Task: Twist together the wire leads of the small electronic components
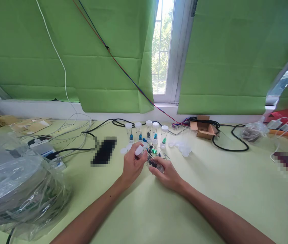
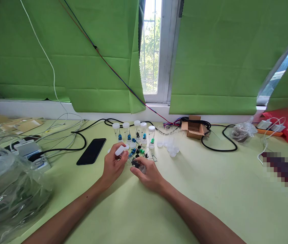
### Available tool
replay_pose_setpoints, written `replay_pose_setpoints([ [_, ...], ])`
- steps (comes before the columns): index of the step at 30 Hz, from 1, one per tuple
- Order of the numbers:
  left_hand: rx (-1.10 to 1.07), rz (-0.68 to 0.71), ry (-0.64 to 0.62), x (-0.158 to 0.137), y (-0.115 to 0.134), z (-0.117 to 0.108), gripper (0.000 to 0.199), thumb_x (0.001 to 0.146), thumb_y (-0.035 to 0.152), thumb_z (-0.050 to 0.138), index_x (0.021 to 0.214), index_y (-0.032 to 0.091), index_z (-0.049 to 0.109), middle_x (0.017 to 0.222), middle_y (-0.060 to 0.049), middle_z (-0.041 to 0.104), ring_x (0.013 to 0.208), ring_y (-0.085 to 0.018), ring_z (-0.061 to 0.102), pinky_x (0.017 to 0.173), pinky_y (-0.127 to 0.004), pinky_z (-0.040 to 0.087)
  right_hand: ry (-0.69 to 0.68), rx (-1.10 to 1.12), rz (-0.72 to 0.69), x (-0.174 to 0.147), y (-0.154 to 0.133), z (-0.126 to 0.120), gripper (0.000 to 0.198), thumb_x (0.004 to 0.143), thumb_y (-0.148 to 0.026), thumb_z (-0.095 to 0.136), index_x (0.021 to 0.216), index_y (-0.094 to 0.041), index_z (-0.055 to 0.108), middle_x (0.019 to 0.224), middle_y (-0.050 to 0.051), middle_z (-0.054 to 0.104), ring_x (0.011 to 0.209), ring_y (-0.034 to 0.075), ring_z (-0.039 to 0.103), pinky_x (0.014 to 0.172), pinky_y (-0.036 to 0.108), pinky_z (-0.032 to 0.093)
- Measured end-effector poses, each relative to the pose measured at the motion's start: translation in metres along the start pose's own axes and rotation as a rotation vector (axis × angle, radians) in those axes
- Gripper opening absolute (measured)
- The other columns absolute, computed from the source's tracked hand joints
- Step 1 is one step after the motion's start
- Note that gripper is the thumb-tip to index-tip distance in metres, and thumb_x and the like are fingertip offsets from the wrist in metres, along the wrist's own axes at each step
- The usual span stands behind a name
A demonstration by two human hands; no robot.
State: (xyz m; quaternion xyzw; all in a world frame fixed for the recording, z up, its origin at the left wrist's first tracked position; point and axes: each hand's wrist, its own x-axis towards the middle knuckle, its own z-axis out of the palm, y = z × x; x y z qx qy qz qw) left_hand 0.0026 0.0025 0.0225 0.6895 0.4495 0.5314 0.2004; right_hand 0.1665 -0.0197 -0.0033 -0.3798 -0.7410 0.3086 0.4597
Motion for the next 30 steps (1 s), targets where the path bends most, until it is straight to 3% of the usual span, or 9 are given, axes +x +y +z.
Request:
replay_pose_setpoints([
  [13,-0.011,-0.014,-0.01,0.001,0.0,0.0,0.019,0.085,0.035,0.054,0.098,0.021,0.055,0.061,0.006,0.044,0.049,-0.009,0.036,0.046,-0.019,0.032,-0.021,-0.005,0.009,-0.001,0.001,0.0,0.023,0.087,-0.037,0.057,0.098,-0.017,0.062,0.076,0.001,0.058,0.066,0.014,0.048,0.062,0.026,0.04],
  [21,-0.011,-0.006,-0.031,0.007,0.003,-0.003,0.026,0.088,0.04,0.052,0.103,0.021,0.059,0.065,0.004,0.049,0.052,-0.01,0.041,0.049,-0.02,0.035,-0.03,-0.005,0.021,0.001,-0.004,-0.003,0.023,0.089,-0.04,0.055,0.089,-0.018,0.063,0.069,-0.001,0.055,0.061,0.013,0.044,0.058,0.025,0.037],
  [24,-0.107,0.021,-0.109,0.008,0.005,-0.005,0.037,0.094,0.041,0.04,0.12,0.02,0.055,0.062,0.003,0.048,0.05,-0.011,0.042,0.048,-0.021,0.035,-0.094,0.176,0.104,0.003,-0.005,-0.003,0.035,0.092,-0.049,0.047,0.085,-0.018,0.061,0.07,0.001,0.057,0.056,0.011,0.045,0.052,0.024,0.037],
  [30,-0.317,-0.058,-0.187,0.008,0.01,-0.003,0.043,0.096,0.044,0.036,0.134,0.024,0.045,0.071,0.001,0.058,0.047,-0.009,0.047,0.046,-0.021,0.042,-0.324,0.702,0.329,0.004,-0.005,-0.002,0.051,0.09,-0.062,0.041,0.105,-0.018,0.06,0.069,0.002,0.059,0.044,0.008,0.038,0.039,0.02,0.024],
])
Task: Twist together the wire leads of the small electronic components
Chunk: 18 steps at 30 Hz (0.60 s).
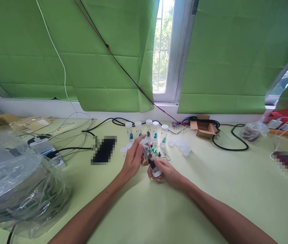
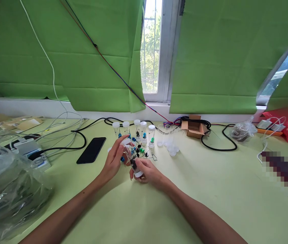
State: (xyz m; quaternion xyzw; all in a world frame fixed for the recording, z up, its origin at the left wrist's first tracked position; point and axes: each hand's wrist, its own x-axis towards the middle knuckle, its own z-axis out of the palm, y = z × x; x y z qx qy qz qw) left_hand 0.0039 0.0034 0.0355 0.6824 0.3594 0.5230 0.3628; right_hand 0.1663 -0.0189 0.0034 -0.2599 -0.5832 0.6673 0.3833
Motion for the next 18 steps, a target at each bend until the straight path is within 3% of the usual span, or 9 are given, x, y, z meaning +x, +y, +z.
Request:
replay_pose_setpoints([
  [2,-0.047,-0.022,0.019,0.0008,0.0005,0.001,0.042,0.095,0.045,0.039,0.131,0.024,0.048,0.068,0.002,0.056,0.046,-0.009,0.046,0.044,-0.02,0.042,-0.051,0.091,0.036,-0.0004,-0.0005,0.0011,0.054,0.091,-0.062,0.039,0.108,-0.016,0.06,0.068,0.003,0.059,0.044,0.008,0.035,0.04,0.021,0.023],
  [9,-0.098,-0.028,0.082,0.0036,0.001,0.0038,0.038,0.092,0.046,0.046,0.119,0.022,0.057,0.083,-0.003,0.06,0.05,-0.007,0.045,0.039,-0.018,0.039,-0.115,0.197,0.129,-0.0035,-0.004,0.0036,0.057,0.091,-0.064,0.036,0.109,-0.017,0.062,0.067,0.002,0.056,0.045,0.009,0.026,0.044,0.022,0.021],
  [18,-0.123,-0.023,0.075,0.0032,-0.0032,0.004,0.034,0.093,0.044,0.046,0.116,0.022,0.058,0.083,-0.002,0.059,0.05,-0.007,0.046,0.038,-0.017,0.038,-0.094,0.22,0.158,-0.0028,-0.0024,0.0024,0.057,0.091,-0.063,0.037,0.108,-0.014,0.063,0.064,0.001,0.053,0.047,0.01,0.03,0.044,0.022,0.023],
])
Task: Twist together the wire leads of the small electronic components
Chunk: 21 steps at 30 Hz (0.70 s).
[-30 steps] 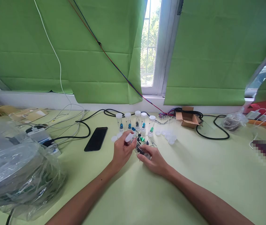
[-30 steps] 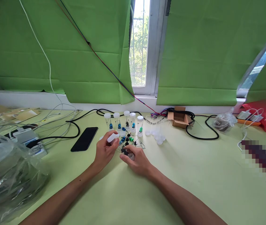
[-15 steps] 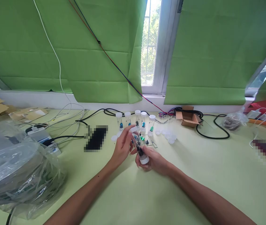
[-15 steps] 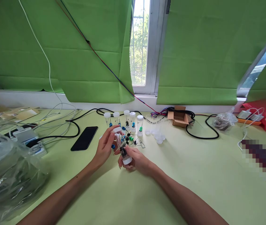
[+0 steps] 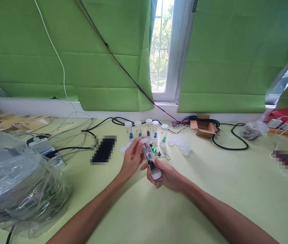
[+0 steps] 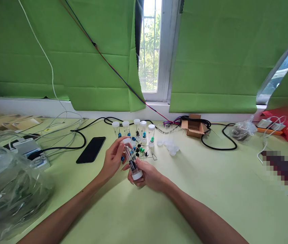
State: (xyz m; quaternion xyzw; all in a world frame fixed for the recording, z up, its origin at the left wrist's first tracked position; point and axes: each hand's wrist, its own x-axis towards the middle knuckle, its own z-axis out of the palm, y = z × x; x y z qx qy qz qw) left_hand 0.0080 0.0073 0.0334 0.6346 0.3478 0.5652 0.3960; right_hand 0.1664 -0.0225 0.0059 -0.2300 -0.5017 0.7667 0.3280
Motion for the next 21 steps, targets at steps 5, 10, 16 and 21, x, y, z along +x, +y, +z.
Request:
replay_pose_setpoints([
  [5,-0.013,-0.002,0.004,0.0,-0.001,0.001,0.033,0.093,0.043,0.046,0.115,0.022,0.058,0.084,-0.002,0.058,0.048,-0.006,0.045,0.039,-0.018,0.039,-0.029,0.041,-0.006,0.002,0.004,-0.002,0.053,0.093,-0.06,0.037,0.108,-0.015,0.063,0.064,0.001,0.054,0.046,0.009,0.029,0.043,0.022,0.021],
  [10,0.048,-0.026,-0.011,-0.004,0.002,0.001,0.036,0.093,0.044,0.047,0.116,0.021,0.059,0.071,0.001,0.056,0.047,-0.007,0.042,0.04,-0.018,0.038,0.002,-0.09,-0.068,0.006,0.006,-0.004,0.055,0.092,-0.062,0.037,0.107,-0.015,0.06,0.065,0.003,0.06,0.047,0.011,0.044,0.047,0.024,0.032],
  [16,0.21,0.058,-0.082,-0.008,-0.003,0.002,0.035,0.092,0.042,0.048,0.117,0.021,0.062,0.074,-0.001,0.062,0.056,-0.01,0.053,0.05,-0.02,0.044,0.294,-0.591,-0.395,0.005,-0.001,-0.006,0.03,0.092,-0.045,0.051,0.1,-0.018,0.06,0.079,0.003,0.064,0.074,0.017,0.059,0.07,0.03,0.045],
  [21,0.222,0.08,-0.08,-0.01,-0.004,0.005,0.039,0.094,0.037,0.046,0.131,0.026,0.047,0.088,-0.002,0.062,0.062,-0.009,0.056,0.052,-0.019,0.045,0.513,-0.944,-0.594,0.001,-0.004,-0.01,0.016,0.09,-0.032,0.056,0.097,-0.019,0.062,0.081,0.003,0.063,0.073,0.017,0.054,0.069,0.03,0.044],
])
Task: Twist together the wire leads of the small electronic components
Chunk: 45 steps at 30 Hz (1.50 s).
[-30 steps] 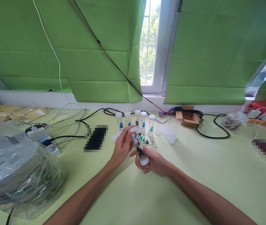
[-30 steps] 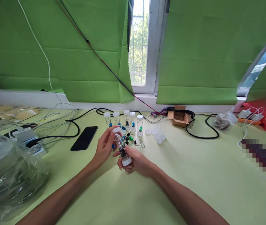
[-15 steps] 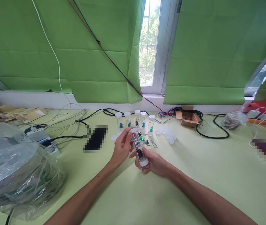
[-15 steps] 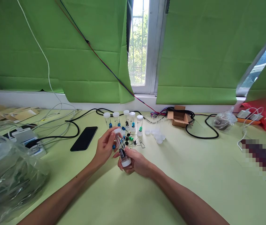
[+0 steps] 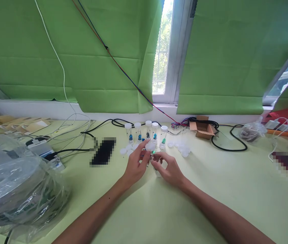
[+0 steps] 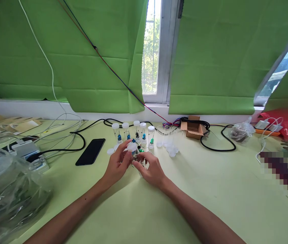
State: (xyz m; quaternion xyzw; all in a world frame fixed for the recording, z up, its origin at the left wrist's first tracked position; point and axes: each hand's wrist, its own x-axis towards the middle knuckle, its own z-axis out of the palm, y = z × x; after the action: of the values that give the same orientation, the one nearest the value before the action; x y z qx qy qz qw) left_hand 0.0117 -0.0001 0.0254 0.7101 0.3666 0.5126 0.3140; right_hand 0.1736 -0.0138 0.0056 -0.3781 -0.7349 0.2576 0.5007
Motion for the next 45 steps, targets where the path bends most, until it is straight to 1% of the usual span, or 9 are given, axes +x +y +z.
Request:
replay_pose_setpoints([
  [4,0.061,-0.017,0.056,0.0,-0.001,0.001,0.031,0.094,0.036,0.047,0.123,0.026,0.045,0.103,-0.005,0.057,0.065,-0.009,0.056,0.046,-0.018,0.041,0.238,-0.179,-0.098,0.005,0.01,-0.009,0.018,0.088,-0.032,0.06,0.101,-0.02,0.06,0.089,0.006,0.063,0.083,0.02,0.054,0.071,0.032,0.045],
  [8,0.224,0.064,0.041,-0.001,-0.005,0.003,0.016,0.094,0.031,0.047,0.105,0.022,0.054,0.09,-0.002,0.057,0.067,-0.011,0.054,0.055,-0.021,0.045,0.431,-0.35,-0.093,0.012,0.025,-0.023,0.019,0.088,-0.034,0.06,0.101,-0.02,0.06,0.094,0.007,0.063,0.087,0.022,0.054,0.074,0.035,0.045],
  [10,0.281,0.129,0.002,-0.002,-0.007,0.005,0.013,0.094,0.027,0.046,0.101,0.021,0.055,0.085,-0.001,0.056,0.064,-0.01,0.051,0.056,-0.022,0.044,0.47,-0.404,-0.079,0.013,0.032,-0.028,0.024,0.087,-0.034,0.061,0.106,-0.02,0.059,0.095,0.007,0.063,0.085,0.023,0.053,0.073,0.035,0.046],
  [15,0.325,0.253,-0.099,-0.006,-0.012,0.009,0.013,0.095,0.022,0.044,0.098,0.02,0.056,0.088,-0.002,0.054,0.059,-0.008,0.047,0.054,-0.022,0.04,0.43,-0.454,-0.007,0.014,0.049,-0.029,0.027,0.089,-0.036,0.057,0.111,-0.02,0.056,0.097,0.008,0.063,0.083,0.023,0.054,0.07,0.035,0.046],
  [23,0.34,0.225,-0.178,-0.01,-0.013,0.012,0.017,0.096,0.024,0.041,0.101,0.02,0.057,0.088,-0.002,0.052,0.058,-0.009,0.047,0.053,-0.022,0.04,0.398,-0.367,0.107,0.016,0.064,-0.027,0.039,0.092,-0.043,0.048,0.121,-0.018,0.049,0.099,0.011,0.063,0.082,0.022,0.059,0.066,0.033,0.049],
  [30,0.365,0.201,-0.215,-0.013,-0.013,0.016,0.019,0.096,0.024,0.04,0.098,0.02,0.058,0.088,-0.003,0.053,0.059,-0.01,0.046,0.053,-0.022,0.038,0.288,-0.381,0.177,0.013,0.067,-0.023,0.041,0.088,-0.034,0.052,0.124,-0.016,0.045,0.089,0.007,0.063,0.056,0.016,0.054,0.061,0.033,0.049],
  [33,0.368,0.186,-0.227,-0.013,-0.011,0.017,0.019,0.096,0.023,0.04,0.096,0.02,0.059,0.086,-0.003,0.053,0.06,-0.01,0.046,0.054,-0.023,0.039,0.278,-0.366,0.184,0.013,0.07,-0.022,0.04,0.086,-0.03,0.053,0.122,-0.015,0.046,0.09,0.007,0.062,0.061,0.017,0.057,0.063,0.034,0.051],
  [40,0.386,0.153,-0.271,-0.016,-0.007,0.018,0.02,0.096,0.023,0.04,0.096,0.02,0.06,0.086,-0.003,0.055,0.064,-0.012,0.049,0.056,-0.024,0.039,0.265,-0.27,0.181,0.013,0.073,-0.02,0.036,0.082,-0.027,0.056,0.116,-0.016,0.049,0.1,0.012,0.06,0.093,0.024,0.059,0.072,0.037,0.056],
  [45,0.399,0.153,-0.3,-0.018,-0.008,0.02,0.021,0.096,0.022,0.039,0.094,0.02,0.06,0.085,-0.003,0.054,0.065,-0.012,0.049,0.055,-0.024,0.038,0.242,-0.188,0.184,0.012,0.073,-0.018,0.037,0.083,-0.028,0.057,0.117,-0.016,0.049,0.105,0.013,0.059,0.099,0.024,0.059,0.076,0.038,0.057],
])
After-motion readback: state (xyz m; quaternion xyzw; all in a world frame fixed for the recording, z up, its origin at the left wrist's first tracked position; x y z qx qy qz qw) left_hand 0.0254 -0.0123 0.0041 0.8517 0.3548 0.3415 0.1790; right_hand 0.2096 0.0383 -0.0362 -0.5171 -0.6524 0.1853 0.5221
